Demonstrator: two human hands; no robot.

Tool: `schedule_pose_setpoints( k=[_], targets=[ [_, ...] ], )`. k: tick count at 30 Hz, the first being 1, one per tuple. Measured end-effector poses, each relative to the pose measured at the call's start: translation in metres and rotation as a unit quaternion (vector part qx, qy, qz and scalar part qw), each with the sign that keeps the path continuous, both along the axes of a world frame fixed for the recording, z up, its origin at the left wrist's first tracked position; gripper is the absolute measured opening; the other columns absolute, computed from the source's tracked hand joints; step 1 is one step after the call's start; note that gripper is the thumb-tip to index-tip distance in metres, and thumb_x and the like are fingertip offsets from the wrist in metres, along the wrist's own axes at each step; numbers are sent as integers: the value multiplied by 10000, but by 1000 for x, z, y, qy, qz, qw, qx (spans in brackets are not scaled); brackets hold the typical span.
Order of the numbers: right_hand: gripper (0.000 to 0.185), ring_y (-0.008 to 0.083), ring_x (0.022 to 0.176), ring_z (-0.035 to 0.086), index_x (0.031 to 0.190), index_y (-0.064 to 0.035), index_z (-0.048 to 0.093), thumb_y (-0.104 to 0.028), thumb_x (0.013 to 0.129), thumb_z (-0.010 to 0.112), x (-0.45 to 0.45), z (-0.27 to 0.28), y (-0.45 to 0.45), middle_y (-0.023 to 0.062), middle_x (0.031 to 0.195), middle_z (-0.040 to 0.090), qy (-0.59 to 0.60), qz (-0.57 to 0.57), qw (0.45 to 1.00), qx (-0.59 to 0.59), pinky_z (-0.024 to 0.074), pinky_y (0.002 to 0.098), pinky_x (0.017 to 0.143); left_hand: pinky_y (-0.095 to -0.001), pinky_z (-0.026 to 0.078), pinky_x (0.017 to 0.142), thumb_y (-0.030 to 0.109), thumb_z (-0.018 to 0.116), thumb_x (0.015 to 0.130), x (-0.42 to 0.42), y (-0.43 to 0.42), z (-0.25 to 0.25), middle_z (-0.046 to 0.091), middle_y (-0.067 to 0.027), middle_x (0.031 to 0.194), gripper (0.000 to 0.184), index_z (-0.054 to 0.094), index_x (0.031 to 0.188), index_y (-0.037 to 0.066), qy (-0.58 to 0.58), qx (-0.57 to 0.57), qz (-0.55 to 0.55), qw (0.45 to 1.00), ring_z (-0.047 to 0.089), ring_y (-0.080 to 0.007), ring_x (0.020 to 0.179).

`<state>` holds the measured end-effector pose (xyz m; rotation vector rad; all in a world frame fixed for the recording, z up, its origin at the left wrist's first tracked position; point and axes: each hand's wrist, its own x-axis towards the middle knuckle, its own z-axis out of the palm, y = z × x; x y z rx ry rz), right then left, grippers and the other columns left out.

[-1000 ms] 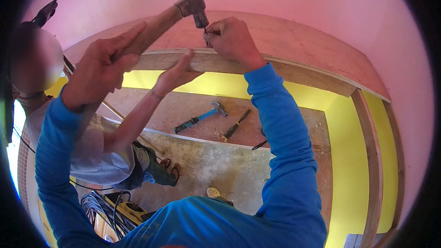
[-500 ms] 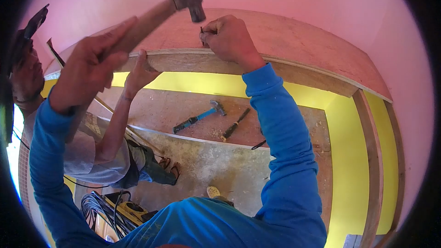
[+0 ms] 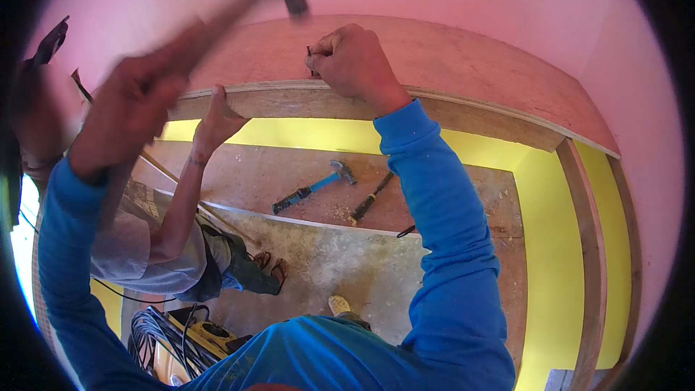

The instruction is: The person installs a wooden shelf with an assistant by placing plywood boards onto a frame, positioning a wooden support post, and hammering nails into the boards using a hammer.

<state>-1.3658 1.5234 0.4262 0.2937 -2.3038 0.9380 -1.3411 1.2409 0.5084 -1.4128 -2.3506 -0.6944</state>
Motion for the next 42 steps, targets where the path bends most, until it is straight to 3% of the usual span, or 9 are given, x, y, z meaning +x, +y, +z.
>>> schedule_pose_setpoints(
  k=[9, 10, 14, 18, 22, 26, 33, 38, 42],
  targets=[
    [171, 140, 597, 618, 805, 12, 693, -145, 746, 655, 7, 5, -2, 112, 697, 674, -21, 0, 1000, 15, 493, 279, 613, -175, 395, 399, 117, 567, 884, 6, -3, 23, 556, 7, 633, 440, 478, 1314, 88, -51, 122, 49, 990, 504, -29, 458],
    [170, 143, 598, 618, 805, 12, 693, -142, 745, 655, 7, 6, -2, 114, 700, 675, -19, -4, 1000, 21, 493, 280, 613, -174, 385, 417, 116, 552, 879, -4, 6, 8, 536, 26, 641, 475, 443, 1340, 87, 77, 45, -38, 995, 477, -18, 479],
    [117, 220, 557, 601, 713, -34, 679, -136, 740, 630, 9, -1, -6, 109, 645, 637, 127, -25, 991, 30, 483, 329, 574, -172, 383, 438, 105, 529, 870, 22, -9, 20, 530, 36, 660, 521, 394, 1371, 66, -103, -42, 25, 993, 466, -15, 485],
    [167, 141, 492, 488, 699, -65, 597, -180, 815, 631, 65, -75, -9, 30, 558, 532, 368, -116, 917, -100, 407, 275, 491, -181, 389, 408, 128, 508, 907, 20, -26, 34, 519, 5, 623, 506, 365, 1391, 100, -77, 60, 51, 994, 472, -32, 430],
    [329, 124, 697, 511, 929, -101, 563, -422, 858, 574, 0, -214, -6, -1, 799, 556, 259, 310, 674, -619, 409, 276, 552, -178, 388, 400, 144, 498, 921, 12, -20, 34, 502, 2, 603, 489, 369, 1392, 120, -52, 81, 52, 994, 467, -36, 410],
    [503, 183, 1005, 526, 1145, -117, 490, -505, 836, 577, -21, -126, -58, 34, 1079, 536, 351, 202, 539, -739, 475, 362, 802, -189, 419, 445, 112, 514, 901, 14, 2, 36, 551, -23, 654, 487, 399, 1374, 99, -73, 54, 81, 993, 479, -41, 443],
    [527, 204, 1079, 507, 1183, -139, 482, -466, 802, 642, -32, -101, -56, 34, 1124, 530, 335, 124, 542, -760, 447, 394, 924, -185, 374, 447, 63, 522, 859, 5, -4, 33, 550, 19, 643, 446, 480, 1303, 54, -56, -38, 4, 998, 435, -13, 503],
    [421, 189, 1044, 515, 1115, -146, 519, -432, 827, 632, -28, -99, -57, 16, 1065, 535, 339, 118, 547, -756, 459, 386, 905, -195, 392, 401, 277, 560, 904, -9, -11, 79, 594, -36, 760, 317, 565, 1133, 57, 46, 287, 106, 951, 514, -56, 496],
    [393, 181, 1031, 519, 1096, -152, 525, -427, 834, 629, -35, -106, -55, 11, 1052, 533, 345, 106, 541, -760, 464, 387, 895, -197, 411, 498, 218, 532, 889, -21, -2, 31, 621, -71, 855, 364, 543, 1197, 25, 40, 11, 85, 996, 521, -60, 584]
  ],
)
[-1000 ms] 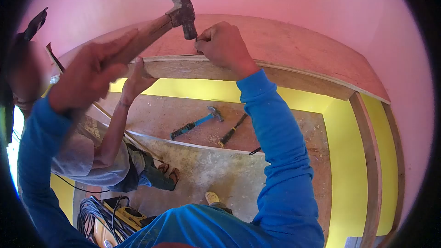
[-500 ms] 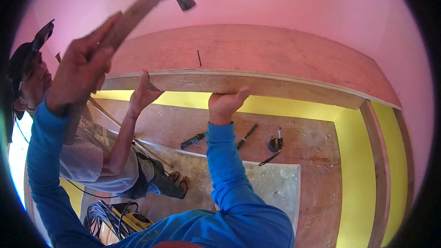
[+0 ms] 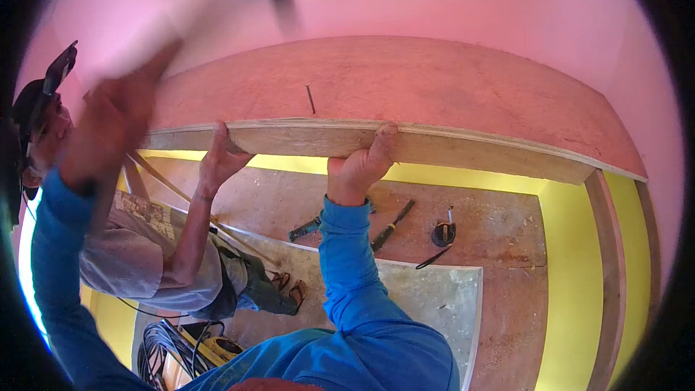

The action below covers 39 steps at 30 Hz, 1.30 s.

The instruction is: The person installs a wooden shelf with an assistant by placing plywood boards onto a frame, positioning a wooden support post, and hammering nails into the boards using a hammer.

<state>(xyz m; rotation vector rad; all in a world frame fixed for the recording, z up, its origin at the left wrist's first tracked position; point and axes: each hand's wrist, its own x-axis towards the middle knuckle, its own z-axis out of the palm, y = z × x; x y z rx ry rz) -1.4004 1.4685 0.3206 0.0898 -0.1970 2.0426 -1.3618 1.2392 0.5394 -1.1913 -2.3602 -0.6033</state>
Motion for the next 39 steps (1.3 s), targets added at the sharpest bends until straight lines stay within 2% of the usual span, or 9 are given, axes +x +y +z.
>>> schedule_pose_setpoints(
  k=[3, 8, 12, 17, 21, 24, 29, 35, 39],
  targets=[
    [391, 177, 1031, 520, 1099, -158, 524, -425, 835, 631, 3, -6, -5, 8, 1048, 533, -16, -3, 1000, 1, 473, 385, 882, -236, 395, 511, 61, 512, 832, 7, 1, -2, 612, -67, 765, 439, 501, 1267, 5, -67, -151, -56, 985, 454, -71, 541],
    [401, 171, 1030, 519, 1101, -157, 521, -436, 834, 631, -4, -6, -2, 2, 1040, 532, -12, -18, 1000, -9, 483, 378, 866, -226, 413, 521, 168, 519, 920, -6, -60, 48, 579, -106, 1077, 236, 490, 1121, 46, 43, 62, -42, 996, 515, -75, 689],
    [403, 173, 1041, 518, 1102, -153, 519, -443, 841, 618, -1, -6, -3, 7, 1053, 532, 10, -1, 1000, 8, 479, 380, 880, -281, 447, 866, 280, 458, 947, -43, -94, 47, 478, -143, 1277, 502, 356, 1377, 41, -38, 142, -87, 985, 506, -145, 1046],
    [412, 166, 1052, 508, 1103, -146, 514, -449, 843, 613, 1, -2, -2, 14, 1061, 527, 18, 1, 999, 31, 465, 376, 897, -206, 453, 545, 100, 581, 845, 21, 0, -2, 613, -44, 695, 492, 464, 1318, 35, -161, -77, -41, 983, 529, -76, 581],
    [448, 172, 1055, 499, 1141, -122, 495, -437, 845, 613, 0, -5, -4, 30, 1088, 525, 3, -8, 1000, 15, 452, 365, 902, -247, 429, 404, 288, 474, 913, -1, -53, 72, 577, -54, 739, 267, 516, 990, 35, 138, 33, -68, 988, 523, -139, 488],
    [464, 178, 1044, 506, 1159, -114, 487, -424, 842, 621, -1, -4, -4, 36, 1094, 527, -10, -35, 999, 11, 455, 367, 898, -263, 443, 402, 427, 392, 931, 55, 12, 71, 592, -85, 707, 434, 527, 910, 15, 122, 198, 122, 965, 532, -159, 489],
    [468, 181, 1022, 519, 1157, -115, 489, -425, 835, 631, 0, -2, -4, 32, 1084, 526, 17, -31, 999, 24, 461, 377, 892, -297, 498, 633, 142, 591, 842, 25, 4, -19, 634, -92, 893, 338, 526, 1152, 20, -36, -176, -68, 981, 603, -130, 728],
    [462, 184, 1022, 522, 1142, -126, 509, -437, 826, 640, -7, -10, -2, 22, 1083, 532, 9, -28, 1000, 0, 471, 367, 885, -256, 411, 338, 458, 306, 969, 6, -57, 103, 548, -71, 621, 511, 531, 897, 5, 4, 115, -148, 982, 495, -156, 417],
    [461, 178, 1019, 525, 1132, -134, 515, -447, 821, 644, -9, -11, -1, 13, 1062, 536, -6, -40, 999, 3, 481, 370, 871, -273, 494, 637, 245, 400, 957, -10, -64, 31, 605, -104, 904, 291, 551, 1077, 28, 16, 121, -44, 992, 593, -173, 747]
  ],
)
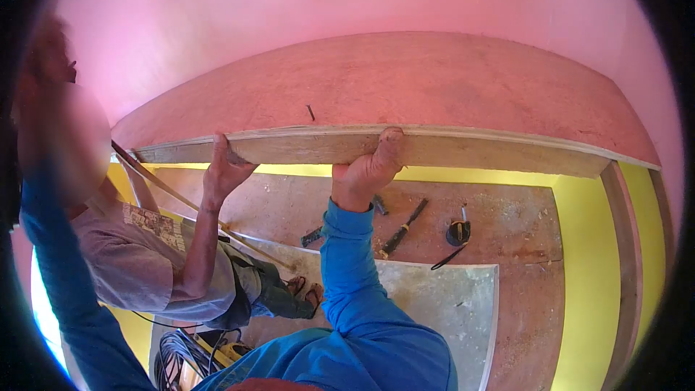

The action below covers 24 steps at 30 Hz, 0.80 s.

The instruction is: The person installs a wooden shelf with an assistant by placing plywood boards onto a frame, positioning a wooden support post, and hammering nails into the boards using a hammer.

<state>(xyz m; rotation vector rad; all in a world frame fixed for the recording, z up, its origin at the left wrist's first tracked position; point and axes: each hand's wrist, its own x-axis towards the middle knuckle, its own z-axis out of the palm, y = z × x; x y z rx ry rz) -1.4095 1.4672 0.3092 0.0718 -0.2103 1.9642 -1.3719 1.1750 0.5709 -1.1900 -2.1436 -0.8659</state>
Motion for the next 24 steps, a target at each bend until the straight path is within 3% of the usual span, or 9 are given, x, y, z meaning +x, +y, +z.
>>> schedule_pose_setpoints(
  k=[2, 5, 8, 10, 12, 16, 18, 20, 24],
  targets=[
    [463, 178, 1019, 525, 1132, -126, 513, -447, 824, 640, 1, 1, 1, 19, 1058, 536, 10, -2, 1000, 7, 481, 369, 868, -277, 517, 698, 177, 467, 924, -2, 8, -21, 622, -114, 956, 257, 562, 1106, 22, 19, -18, 2, 1000, 616, -166, 816],
    [461, 176, 1022, 525, 1129, -113, 511, -441, 830, 635, 0, 3, 0, 29, 1055, 537, 22, -3, 1000, 20, 482, 365, 866, -274, 521, 655, 133, 596, 835, 19, 50, -50, 628, -119, 901, 266, 580, 1057, -15, 34, -97, -44, 994, 610, -135, 778],
    [454, 170, 1019, 525, 1125, -102, 508, -434, 839, 628, 3, 4, -2, 38, 1062, 537, 29, 3, 999, 26, 476, 358, 871, -271, 511, 673, 119, 584, 842, 31, 30, -13, 626, -121, 922, 271, 574, 1074, -20, -6, -96, -19, 995, 606, -141, 803],
    [447, 166, 1016, 524, 1125, -104, 506, -431, 844, 622, 2, 3, -1, 35, 1058, 535, 17, -7, 1000, 16, 474, 355, 872, -270, 503, 684, 109, 575, 846, 22, 12, 23, 624, -123, 936, 274, 569, 1086, -23, 29, -18, -34, 999, 603, -144, 820],
    [440, 164, 1013, 524, 1126, -105, 504, -427, 848, 618, 3, 6, -2, 33, 1056, 534, 11, -11, 1000, 10, 473, 353, 873, -268, 496, 695, 99, 567, 851, 19, 12, 29, 623, -124, 950, 278, 565, 1098, -27, 48, 34, -26, 998, 599, -148, 836],
    [424, 165, 1012, 523, 1126, -110, 503, -417, 854, 611, -1, 2, 3, 31, 1060, 533, 14, -9, 1000, 9, 471, 347, 873, -265, 482, 718, 80, 550, 859, 8, 25, -42, 620, -127, 977, 287, 557, 1122, -34, -12, -37, -4, 999, 593, -155, 870],
    [416, 166, 1011, 524, 1121, -113, 506, -413, 854, 612, 0, -1, -2, 29, 1062, 533, 10, 0, 1000, 17, 472, 348, 872, -263, 475, 730, 70, 542, 864, 18, 36, -70, 618, -129, 991, 291, 552, 1134, -38, -111, -64, -32, 991, 590, -159, 886],
    [408, 167, 1007, 526, 1112, -115, 511, -410, 852, 616, 3, 7, -1, 26, 1063, 534, 21, -15, 1000, 15, 474, 349, 870, -263, 476, 735, 68, 548, 860, 29, 31, -35, 619, -130, 1002, 299, 550, 1139, -38, -78, -116, -9, 990, 595, -164, 884],
    [397, 172, 1005, 526, 1101, -111, 519, -407, 854, 613, 3, 3, -1, 22, 1059, 534, 29, 3, 1000, 9, 471, 353, 877, -264, 480, 747, 65, 562, 852, 21, 0, 35, 620, -133, 1025, 315, 544, 1149, -40, 36, 14, -31, 999, 606, -176, 878]
  ],
)
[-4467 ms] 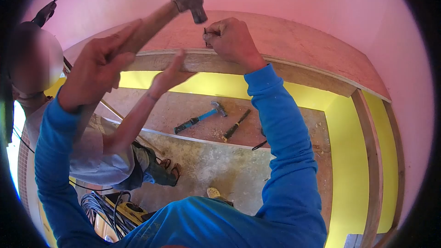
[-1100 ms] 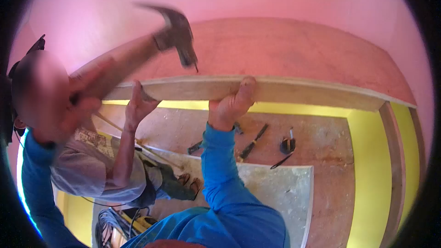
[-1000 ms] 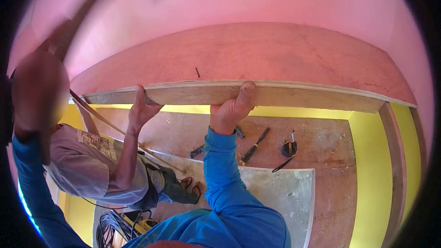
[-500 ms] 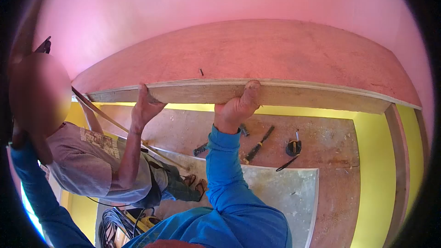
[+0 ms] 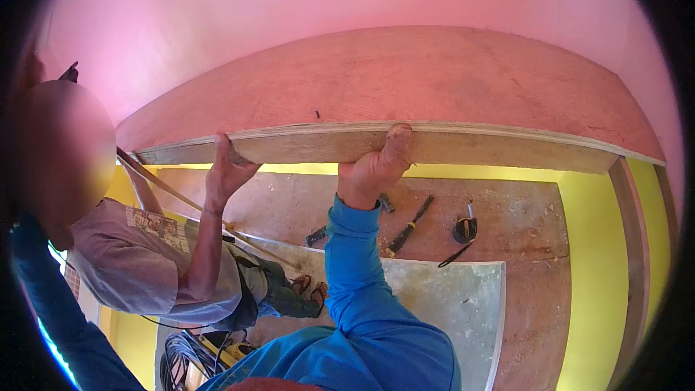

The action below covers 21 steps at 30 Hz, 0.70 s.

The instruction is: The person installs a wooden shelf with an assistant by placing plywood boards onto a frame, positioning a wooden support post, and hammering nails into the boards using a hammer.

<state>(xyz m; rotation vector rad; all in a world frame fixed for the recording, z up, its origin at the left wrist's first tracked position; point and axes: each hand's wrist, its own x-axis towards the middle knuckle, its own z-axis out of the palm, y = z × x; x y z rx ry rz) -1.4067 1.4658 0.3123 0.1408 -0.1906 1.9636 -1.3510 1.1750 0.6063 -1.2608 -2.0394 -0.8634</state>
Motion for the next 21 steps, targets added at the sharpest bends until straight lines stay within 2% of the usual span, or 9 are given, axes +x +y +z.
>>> schedule_pose_setpoints(
  k=[3, 7, 8, 11, 14, 16, 19, 21],
  targets=[
    [397, 172, 1000, 529, 1100, -114, 522, -415, 856, 608, -1, -1, -1, 16, 1050, 540, -2, -11, 1000, 11, 476, 361, 871, -265, 482, 755, 62, 572, 846, -10, 0, -2, 621, -136, 1042, 328, 540, 1156, -40, 21, 46, 31, 998, 614, -185, 873],
    [400, 163, 979, 538, 1102, -123, 523, -430, 858, 603, 3, 1, 3, 14, 1037, 549, -30, -28, 999, -6, 491, 360, 845, -266, 485, 767, 58, 585, 838, -14, 33, -74, 622, -139, 1064, 346, 535, 1166, -42, -32, -93, 51, 994, 624, -197, 868],
    [401, 160, 974, 540, 1102, -126, 523, -433, 858, 602, 2, 4, -3, 13, 1034, 550, -44, -12, 999, -17, 493, 358, 839, -266, 486, 769, 57, 588, 836, -6, 41, -78, 622, -140, 1070, 350, 533, 1168, -42, -45, -128, 51, 989, 627, -200, 866],
    [401, 155, 967, 537, 1105, -119, 520, -429, 863, 597, -1, 6, -2, 20, 1029, 547, -3, -28, 1000, 5, 485, 345, 844, -266, 488, 778, 55, 598, 831, 8, 38, -48, 623, -142, 1087, 365, 529, 1175, -43, -46, -169, 94, 980, 635, -208, 862],
    [405, 155, 978, 531, 1109, -109, 517, -424, 866, 595, -4, -5, 1, 22, 1030, 545, -8, -27, 999, 15, 476, 343, 858, -265, 490, 767, 62, 583, 835, 1, 32, -14, 624, -140, 1065, 384, 509, 1198, -40, -25, -57, 30, 998, 632, -202, 842],
    [406, 154, 980, 530, 1111, -105, 515, -420, 867, 593, -4, -4, 2, 24, 1031, 545, 0, -29, 1000, 10, 475, 342, 860, -264, 491, 760, 67, 572, 838, -8, 32, -19, 625, -138, 1050, 397, 495, 1213, -38, -35, -30, 41, 998, 630, -198, 829],
    [405, 155, 982, 530, 1111, -104, 515, -418, 868, 593, -4, 4, 0, 24, 1031, 545, -8, -47, 999, 8, 475, 340, 860, -262, 493, 750, 74, 556, 842, -8, 46, -70, 626, -136, 1028, 417, 474, 1236, -35, -51, -153, 46, 986, 627, -191, 810],
    [403, 155, 980, 530, 1108, -105, 517, -419, 867, 594, 0, 1, -1, 22, 1029, 544, -24, -45, 999, 16, 475, 340, 859, -261, 494, 743, 78, 546, 845, 1, 57, -83, 627, -134, 1013, 430, 460, 1251, -33, -73, -230, 33, 970, 625, -187, 797]
  ],
)
